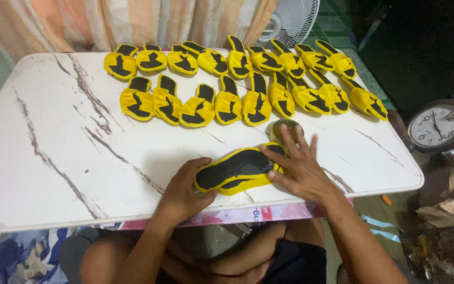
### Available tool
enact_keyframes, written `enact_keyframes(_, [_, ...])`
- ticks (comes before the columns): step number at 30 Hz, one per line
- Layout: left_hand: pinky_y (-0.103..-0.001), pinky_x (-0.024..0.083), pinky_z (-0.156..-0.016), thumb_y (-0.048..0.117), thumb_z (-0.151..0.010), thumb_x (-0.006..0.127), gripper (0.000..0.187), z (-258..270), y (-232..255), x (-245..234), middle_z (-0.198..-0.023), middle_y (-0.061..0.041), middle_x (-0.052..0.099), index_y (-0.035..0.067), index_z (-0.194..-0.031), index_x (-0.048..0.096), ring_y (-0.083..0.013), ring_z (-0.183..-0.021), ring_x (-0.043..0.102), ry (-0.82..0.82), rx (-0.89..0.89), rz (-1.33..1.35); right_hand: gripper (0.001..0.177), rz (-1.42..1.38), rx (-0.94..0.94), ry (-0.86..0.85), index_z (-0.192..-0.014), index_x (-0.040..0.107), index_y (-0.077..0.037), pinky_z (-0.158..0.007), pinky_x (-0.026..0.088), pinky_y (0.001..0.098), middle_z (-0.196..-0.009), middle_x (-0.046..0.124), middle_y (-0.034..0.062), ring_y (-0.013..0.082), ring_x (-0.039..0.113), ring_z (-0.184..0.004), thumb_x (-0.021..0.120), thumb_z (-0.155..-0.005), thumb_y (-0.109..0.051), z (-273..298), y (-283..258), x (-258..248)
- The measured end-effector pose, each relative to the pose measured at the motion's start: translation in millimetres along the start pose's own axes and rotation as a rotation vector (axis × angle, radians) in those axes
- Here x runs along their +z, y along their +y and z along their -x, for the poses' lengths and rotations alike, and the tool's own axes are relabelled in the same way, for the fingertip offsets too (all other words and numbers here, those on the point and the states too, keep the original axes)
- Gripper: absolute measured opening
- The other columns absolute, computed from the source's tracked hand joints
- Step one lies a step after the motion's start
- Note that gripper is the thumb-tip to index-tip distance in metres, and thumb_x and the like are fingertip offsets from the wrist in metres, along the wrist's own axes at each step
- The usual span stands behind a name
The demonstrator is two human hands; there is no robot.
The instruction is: The person sits on the floor and applies a liquid substance from a small metal can onto the black insole of a yellow slipper using their fingers. They then place the treated slipper onto a table with other similar slippers. The person repeats this process for multiple slippers.
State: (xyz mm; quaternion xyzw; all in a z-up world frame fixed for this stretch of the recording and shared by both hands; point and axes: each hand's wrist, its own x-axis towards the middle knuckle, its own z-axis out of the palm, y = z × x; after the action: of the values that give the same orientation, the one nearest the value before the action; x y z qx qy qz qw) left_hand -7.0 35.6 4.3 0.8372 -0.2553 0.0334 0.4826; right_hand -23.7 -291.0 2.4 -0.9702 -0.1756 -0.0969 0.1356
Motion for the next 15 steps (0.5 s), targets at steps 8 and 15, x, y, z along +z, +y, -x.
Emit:
enact_keyframes(8, [-0.04, 0.051, -0.101, 0.016, -0.071, 0.084, 0.068, 1, -7, 3, -0.125, -0.017, 0.064, 0.004, -0.132, 0.056, -0.0336, -0.117, 0.065, 0.021, 0.046, -0.02, 0.07, 0.154, -0.145, -0.044, -0.144, 0.057, -0.039, -0.118, -0.015, 0.0664, -0.171, 0.01, 0.0145, 0.0416, 0.0, -0.156, 0.036, -0.089, -0.076, 11, 23, -10])
enact_keyframes(15, [-0.039, 0.052, -0.1, 0.015, -0.07, 0.085, 0.067, -1, -5, 4, -0.124, -0.017, 0.064, 0.003, -0.129, 0.056, -0.0335, -0.116, 0.066, 0.02, 0.059, -0.02, 0.055, 0.033, -0.033, 0.156, -0.136, 0.064, -0.036, -0.122, -0.014, 0.0668, -0.172, 0.019, 0.0124, 0.0463, 0.004, -0.16, 0.042, -0.094, -0.064, 57, 13, 2])
